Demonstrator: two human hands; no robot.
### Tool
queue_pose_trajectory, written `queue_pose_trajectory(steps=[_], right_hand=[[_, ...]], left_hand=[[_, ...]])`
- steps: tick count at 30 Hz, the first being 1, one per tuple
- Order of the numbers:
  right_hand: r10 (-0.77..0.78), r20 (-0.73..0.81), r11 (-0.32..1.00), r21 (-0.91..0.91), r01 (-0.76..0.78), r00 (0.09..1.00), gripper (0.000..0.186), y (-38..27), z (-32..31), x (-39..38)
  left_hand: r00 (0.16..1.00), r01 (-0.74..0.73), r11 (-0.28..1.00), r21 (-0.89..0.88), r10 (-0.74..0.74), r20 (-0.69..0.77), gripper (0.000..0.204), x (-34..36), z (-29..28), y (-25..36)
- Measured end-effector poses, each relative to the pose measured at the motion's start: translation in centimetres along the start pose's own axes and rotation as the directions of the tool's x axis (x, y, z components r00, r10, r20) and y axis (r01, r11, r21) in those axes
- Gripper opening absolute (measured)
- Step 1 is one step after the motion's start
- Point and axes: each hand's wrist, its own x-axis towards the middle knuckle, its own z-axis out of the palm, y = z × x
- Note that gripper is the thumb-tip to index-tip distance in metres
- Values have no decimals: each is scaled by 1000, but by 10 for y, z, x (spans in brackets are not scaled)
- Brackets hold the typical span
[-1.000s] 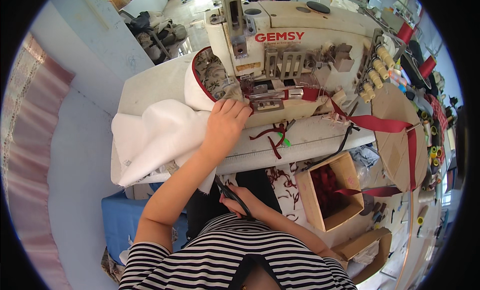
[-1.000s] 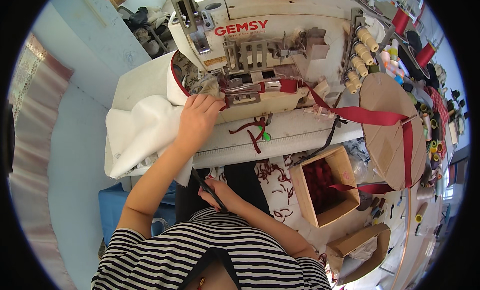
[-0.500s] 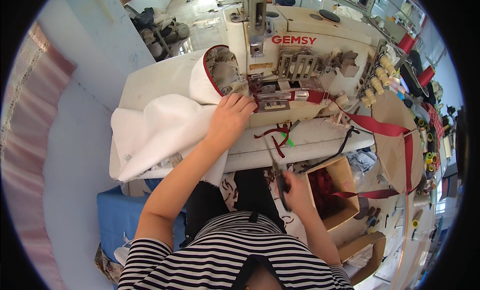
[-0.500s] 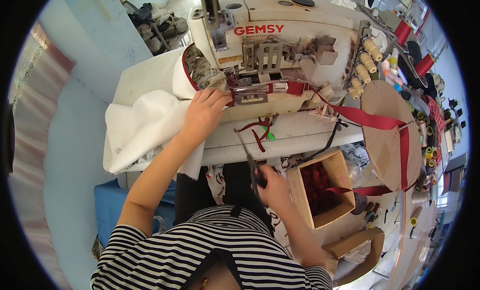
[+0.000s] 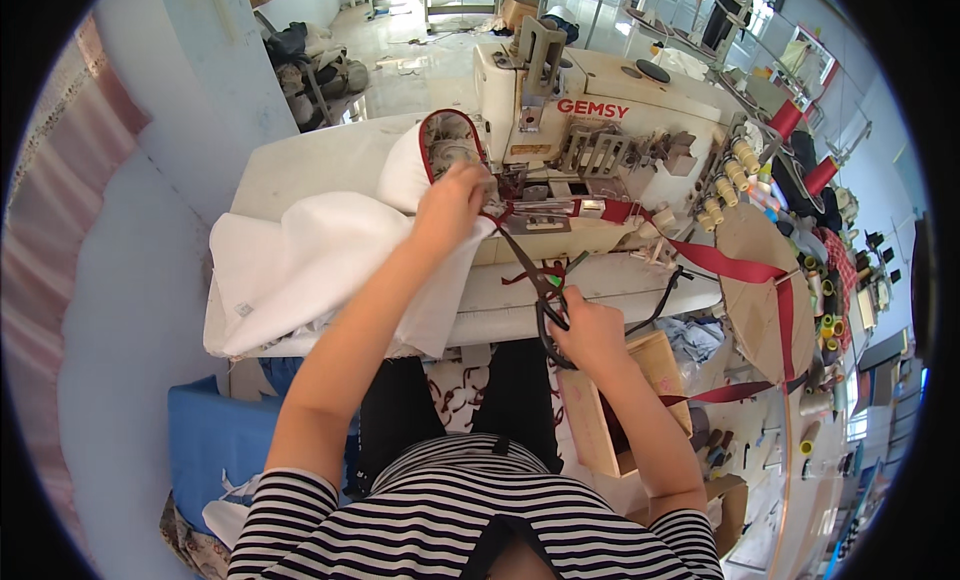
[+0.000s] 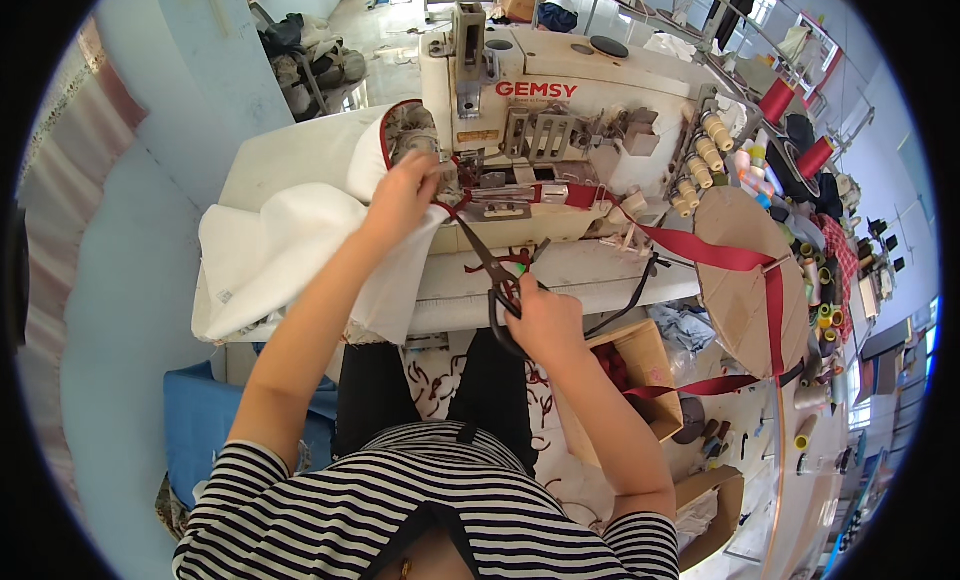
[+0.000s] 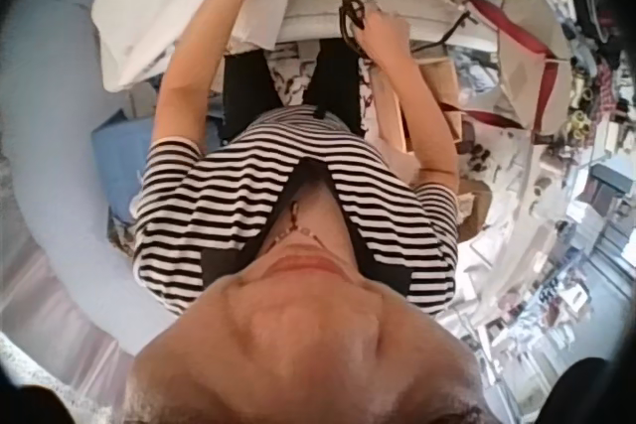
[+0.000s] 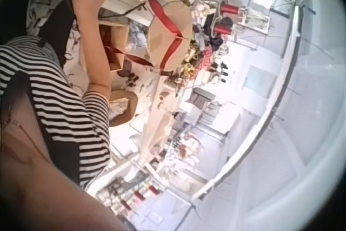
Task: The person sews a floral-patterned fabric bag using a GEMSY overlock sewing machine, attaching a red ribbon trim to the edges. They repeatedly align the fabric and ribbon, feed them through the machine, and trim excess threads with scissors.
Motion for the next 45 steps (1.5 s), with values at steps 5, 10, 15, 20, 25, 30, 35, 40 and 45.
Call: queue_pose_trajectory(steps=[5, 10, 15, 20, 25, 30, 35, 40, 45], right_hand=[[-9, 68, 1000, -13, 10, 998, 35, -21, -8, 16], [-16, 64, 1000, -25, 17, 998, 35, -25, -5, 21], [24, 43, 998, 57, -27, 999, 36, -27, -7, 23], [49, 46, 998, 35, -51, 998, 35, -30, -4, 27], [51, 35, 997, 52, -53, 998, 34, -33, -8, 23], [71, 53, 997, 25, -73, 996, 34, -40, -9, 29], [80, 42, 996, 38, -82, 996, 34, -39, -5, 27], [13, -24, 945, 328, -5, 1000, 26, -26, 17, 15], [49, 391, 486, 795, -364, 919, 22, -38, 2, -6]], left_hand=[[941, 11, 946, 324, -119, 315, 28, 49, 2, -22], [942, -132, 937, 325, 17, 334, 42, 52, 8, -38], [955, -228, 885, 406, 122, 270, 27, 54, 18, -41], [949, -259, 876, 407, 152, 277, 27, 63, 20, -51], [958, -260, 891, 372, 188, 218, 25, 59, 20, -53], [982, -161, 868, 470, 92, 167, 23, 77, 29, -71], [997, -65, 877, 477, 42, 58, 21, 92, 46, -92], [999, 42, 856, 515, -30, -33, 20, 91, 52, -91], [977, 180, 931, 318, -131, -168, 18, 66, 30, -81]])
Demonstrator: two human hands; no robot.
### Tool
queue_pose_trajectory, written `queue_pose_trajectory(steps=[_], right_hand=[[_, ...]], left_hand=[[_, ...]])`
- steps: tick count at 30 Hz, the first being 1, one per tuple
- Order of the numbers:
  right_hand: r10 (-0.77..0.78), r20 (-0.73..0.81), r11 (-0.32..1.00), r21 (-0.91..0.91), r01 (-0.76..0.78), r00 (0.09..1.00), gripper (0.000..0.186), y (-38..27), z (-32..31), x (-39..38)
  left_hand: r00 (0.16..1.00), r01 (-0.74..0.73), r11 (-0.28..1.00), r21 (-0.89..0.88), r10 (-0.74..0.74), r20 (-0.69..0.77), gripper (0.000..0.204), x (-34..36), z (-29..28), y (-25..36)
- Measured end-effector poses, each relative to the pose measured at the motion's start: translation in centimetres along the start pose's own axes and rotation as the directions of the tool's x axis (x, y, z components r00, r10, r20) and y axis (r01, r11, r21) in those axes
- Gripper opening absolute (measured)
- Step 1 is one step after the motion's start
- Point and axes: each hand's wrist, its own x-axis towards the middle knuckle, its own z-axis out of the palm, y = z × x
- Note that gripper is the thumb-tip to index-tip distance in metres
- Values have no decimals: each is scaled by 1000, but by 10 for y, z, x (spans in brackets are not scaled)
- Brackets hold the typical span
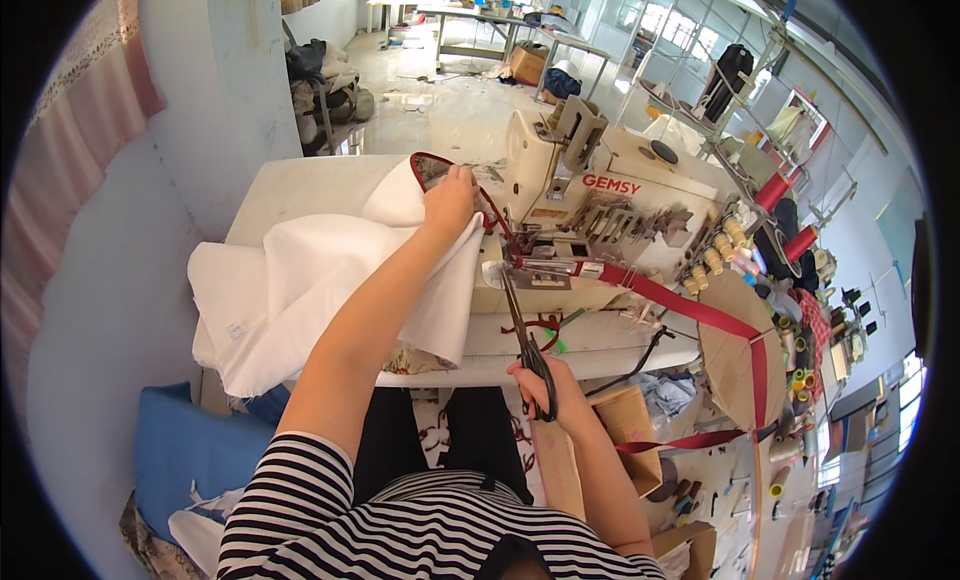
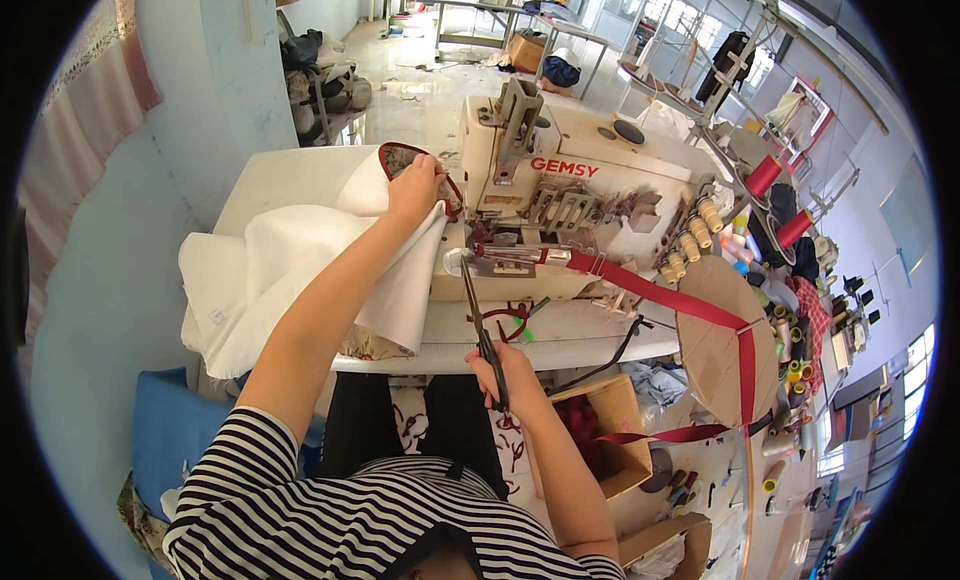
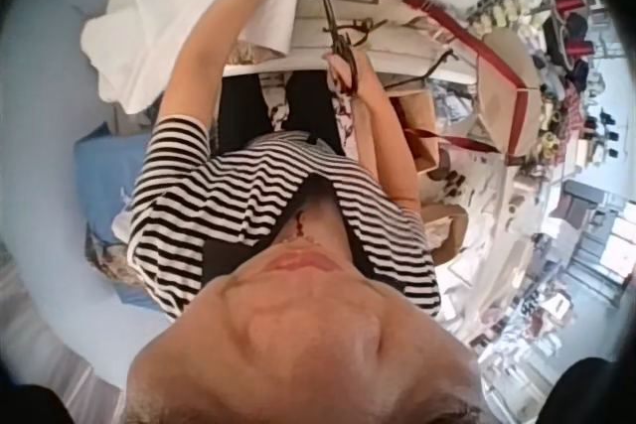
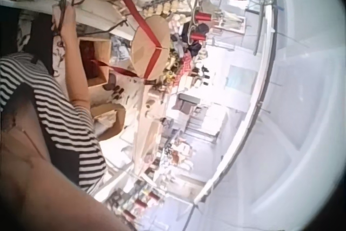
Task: The person sews a floral-patterned fabric bag using a GEMSY overlock sewing machine, attaching a red ribbon trim to the edges. They repeatedly align the fabric and ribbon, feed them through the machine, and trim excess threads with scissors.
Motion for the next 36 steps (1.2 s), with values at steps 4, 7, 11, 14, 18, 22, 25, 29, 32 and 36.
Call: queue_pose_trajectory(steps=[4, 7, 11, 14, 18, 22, 25, 29, 32, 36], right_hand=[[-14, 117, 993, 115, 0, 993, 27, -19, 6, 6], [-35, 149, 973, 231, -1, 988, 28, -30, 11, 17], [52, 247, 957, 264, -119, 968, 41, -36, 10, 41], [115, 294, 942, 272, -199, 949, 46, -41, 9, 58], [136, 280, 929, 298, -220, 950, 45, -45, 12, 80], [38, 175, 903, 415, -109, 984, 38, -44, 18, 89], [-85, 117, 831, 556, 5, 989, 30, -38, 20, 87], [-181, 25, 926, 342, 162, 983, 35, -15, 16, 40], [117, -53, 981, 165, -106, 992, 34, 8, 19, -28], [74, -540, 985, -90, -145, 839, 32, 143, -26, -97]], left_hand=[[998, 25, 997, -71, -28, -48, 17, -8, -12, -6], [993, 60, 991, -122, -72, -96, 15, -11, -16, -8], [972, 45, 973, -225, -95, -216, 13, -18, -24, -15], [969, 68, 962, -264, -126, -211, 13, -26, -39, -14], [962, -7, 950, -312, -79, -262, 12, -36, -57, -10], [965, -17, 943, -332, -71, -253, 12, -40, -64, -10], [946, 10, 911, -411, -142, -291, 12, -34, -57, -15], [951, -155, 815, -558, -31, -309, 17, -13, -54, -56], [998, 52, 898, -436, -65, -14, 47, -36, -107, -113], [907, 416, 598, -685, -329, 264, 41, -143, -205, -57]])
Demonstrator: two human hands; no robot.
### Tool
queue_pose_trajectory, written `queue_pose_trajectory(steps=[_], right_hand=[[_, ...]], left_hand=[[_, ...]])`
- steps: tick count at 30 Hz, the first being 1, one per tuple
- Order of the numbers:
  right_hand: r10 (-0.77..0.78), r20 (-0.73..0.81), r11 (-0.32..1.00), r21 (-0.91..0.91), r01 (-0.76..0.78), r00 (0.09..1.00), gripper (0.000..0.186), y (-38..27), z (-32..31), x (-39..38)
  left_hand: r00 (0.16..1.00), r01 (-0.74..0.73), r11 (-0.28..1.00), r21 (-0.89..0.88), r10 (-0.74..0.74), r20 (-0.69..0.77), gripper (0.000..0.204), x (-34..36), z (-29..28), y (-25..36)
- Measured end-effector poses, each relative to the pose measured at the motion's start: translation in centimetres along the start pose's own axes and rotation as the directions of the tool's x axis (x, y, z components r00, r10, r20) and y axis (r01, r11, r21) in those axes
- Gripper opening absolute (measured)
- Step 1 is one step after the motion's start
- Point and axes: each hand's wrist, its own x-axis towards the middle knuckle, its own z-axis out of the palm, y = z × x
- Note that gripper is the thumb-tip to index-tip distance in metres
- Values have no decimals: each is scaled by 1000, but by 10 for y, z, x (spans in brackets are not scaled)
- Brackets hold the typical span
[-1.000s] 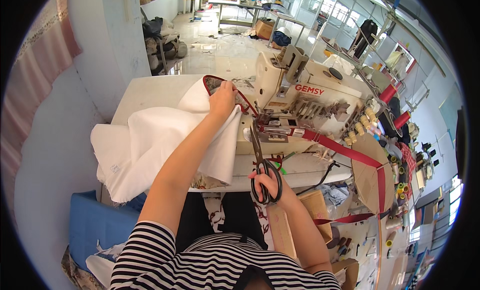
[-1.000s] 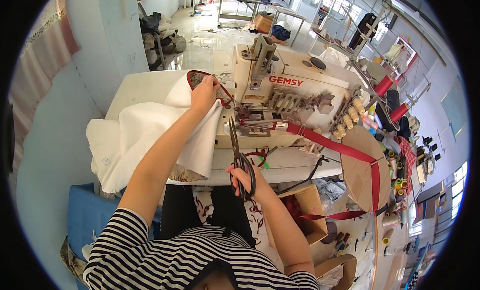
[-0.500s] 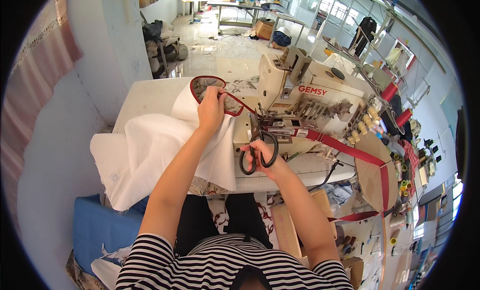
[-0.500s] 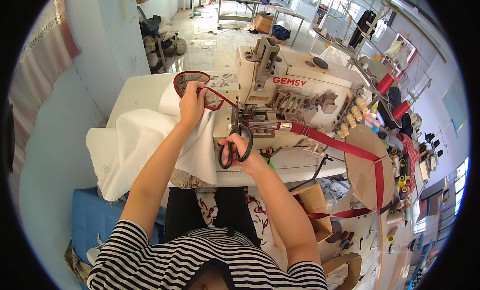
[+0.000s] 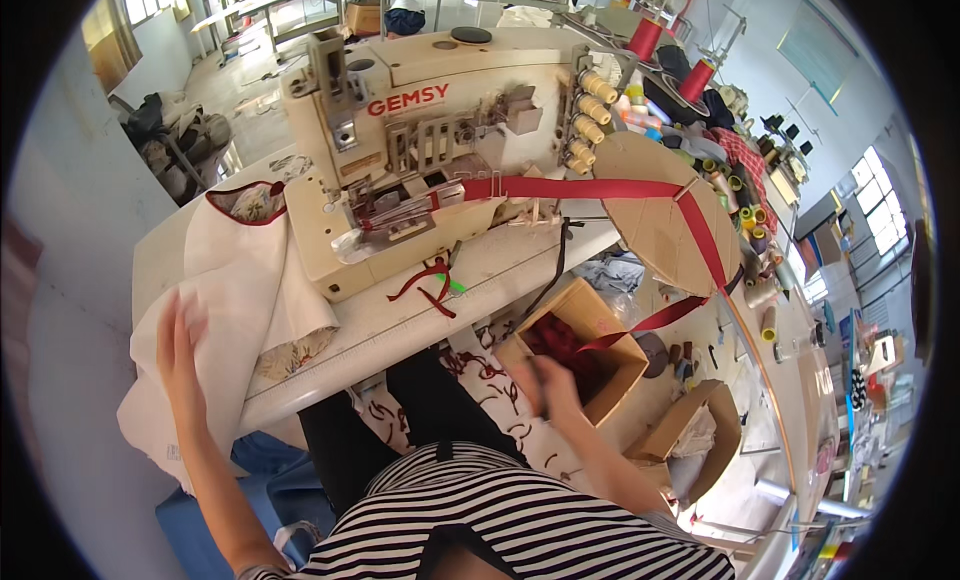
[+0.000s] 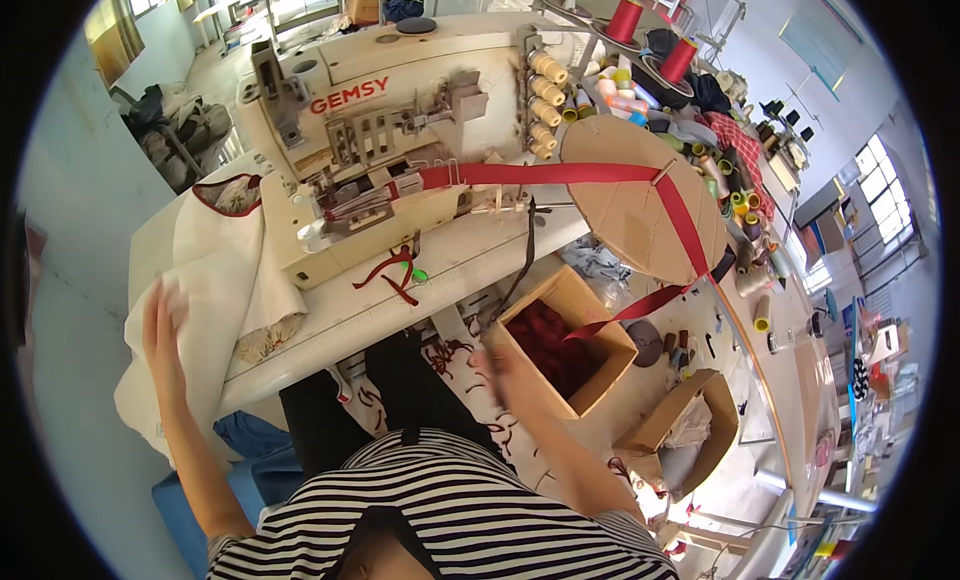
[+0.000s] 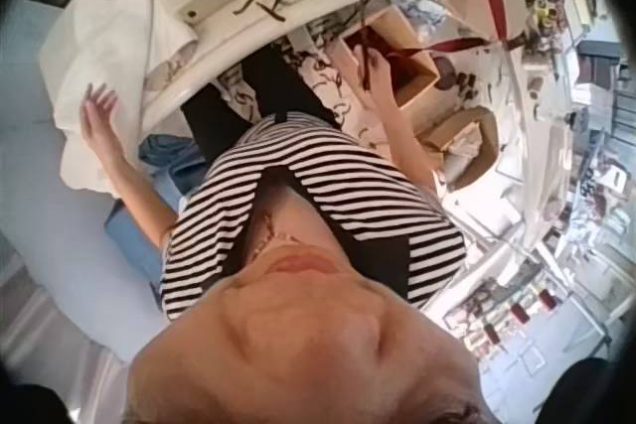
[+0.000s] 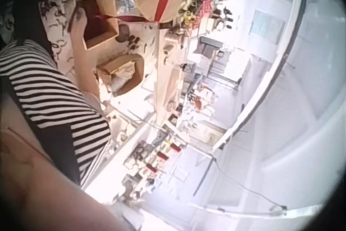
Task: The person sews a floral-patterned fabric bag using a GEMSY overlock sewing machine, attaching a red ribbon trim to the edges. They repeatedly align the fabric and ribbon, feed them through the machine, and trim excess threads with scissors.
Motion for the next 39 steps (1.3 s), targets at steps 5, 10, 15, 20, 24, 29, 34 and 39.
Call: queue_pose_trajectory(steps=[5, 10, 15, 20, 24, 29, 34, 39], right_hand=[[-208, -435, 756, -640, -138, 876, 50, 57, -105, 87], [-403, -355, 601, -798, -48, 843, 52, 63, -181, 212], [-231, -366, 521, -829, -203, 901, 48, 21, -155, 267], [-415, -249, 535, -845, 13, 875, 32, 16, -134, 245], [-587, -201, 758, -476, 446, 784, 24, -10, -74, 152], [-618, 221, 752, -112, 649, 754, 19, -121, 47, 52], [-859, 508, 251, 311, 917, 63, 68, -205, 174, -12], [-926, 343, -113, 149, 982, -158, 56, -235, 249, -43]], left_hand=[[895, 373, 891, -260, -419, -154, 36, -122, -71, -49], [777, 568, 762, -310, -621, -102, 57, -167, -56, -54], [762, 386, 755, -529, -585, -279, 75, -190, -82, -85], [709, 173, 744, -645, -549, -443, 61, -199, -112, -73], [714, 170, 804, -569, -499, -492, 49, -180, -130, -72], [730, 199, 762, -616, -535, -426, 46, -167, -116, -49], [727, 134, 708, -693, -546, -417, 45, -168, -72, -25], [807, 93, 641, -762, -497, -320, 44, -183, -53, -22]])
